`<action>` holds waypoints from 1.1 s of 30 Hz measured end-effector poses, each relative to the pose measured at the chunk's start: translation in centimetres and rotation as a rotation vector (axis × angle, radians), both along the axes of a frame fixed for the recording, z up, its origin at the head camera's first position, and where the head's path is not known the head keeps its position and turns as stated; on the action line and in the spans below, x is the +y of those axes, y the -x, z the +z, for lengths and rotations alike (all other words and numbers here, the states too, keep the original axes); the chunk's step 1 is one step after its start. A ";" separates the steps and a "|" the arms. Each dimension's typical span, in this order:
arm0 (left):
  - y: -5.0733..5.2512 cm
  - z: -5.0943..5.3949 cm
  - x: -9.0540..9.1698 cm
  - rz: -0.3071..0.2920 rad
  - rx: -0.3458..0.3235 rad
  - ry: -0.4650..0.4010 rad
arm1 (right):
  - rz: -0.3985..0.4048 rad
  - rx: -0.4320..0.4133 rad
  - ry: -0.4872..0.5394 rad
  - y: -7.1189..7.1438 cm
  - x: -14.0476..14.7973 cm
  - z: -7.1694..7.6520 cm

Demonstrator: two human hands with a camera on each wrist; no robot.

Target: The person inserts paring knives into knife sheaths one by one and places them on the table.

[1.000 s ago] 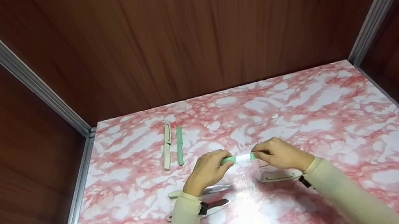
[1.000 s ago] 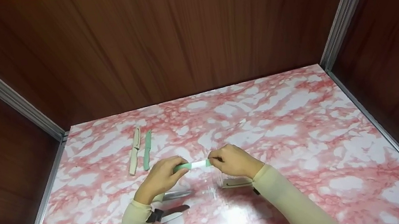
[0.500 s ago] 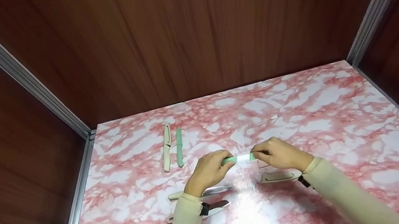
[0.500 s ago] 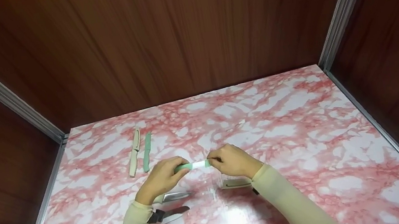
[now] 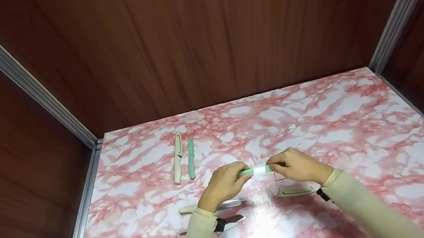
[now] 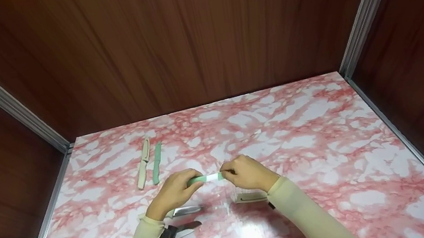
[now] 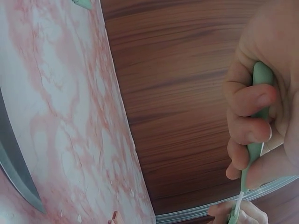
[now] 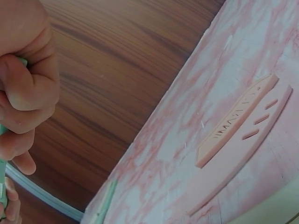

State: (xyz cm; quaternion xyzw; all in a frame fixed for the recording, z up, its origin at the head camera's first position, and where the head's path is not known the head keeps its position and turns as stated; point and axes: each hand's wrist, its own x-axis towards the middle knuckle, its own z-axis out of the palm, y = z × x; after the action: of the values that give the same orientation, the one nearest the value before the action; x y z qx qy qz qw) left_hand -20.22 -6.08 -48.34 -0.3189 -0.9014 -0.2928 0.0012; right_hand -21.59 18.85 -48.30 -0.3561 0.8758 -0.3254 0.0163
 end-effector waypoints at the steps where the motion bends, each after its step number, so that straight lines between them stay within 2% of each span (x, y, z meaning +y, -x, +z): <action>1: 0.0 0.0 0.0 0.000 -0.003 0.000 | -0.001 -0.003 -0.004 0.0 0.0 0.0; 6: -0.1 -0.1 0.0 0.002 -0.008 -0.001 | -0.007 -0.016 -0.015 -0.1 -0.1 0.3; 14: -0.2 -0.2 0.2 0.003 0.021 -0.006 | 0.007 0.004 -0.012 -0.1 -0.2 0.3; 23: -0.5 -0.3 0.2 0.004 -0.015 -0.038 | 0.026 0.009 -0.001 0.0 -0.4 0.3; 33: -0.6 -0.2 0.4 0.004 -0.003 -0.039 | 0.030 0.018 -0.009 -0.1 -0.6 0.4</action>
State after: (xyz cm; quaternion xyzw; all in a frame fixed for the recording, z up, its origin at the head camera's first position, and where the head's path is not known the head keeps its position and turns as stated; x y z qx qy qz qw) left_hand -19.61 -5.72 -48.54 -0.3165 -0.8962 -0.3107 0.0064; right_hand -21.47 18.25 -47.87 -0.3719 0.8721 -0.3177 0.0148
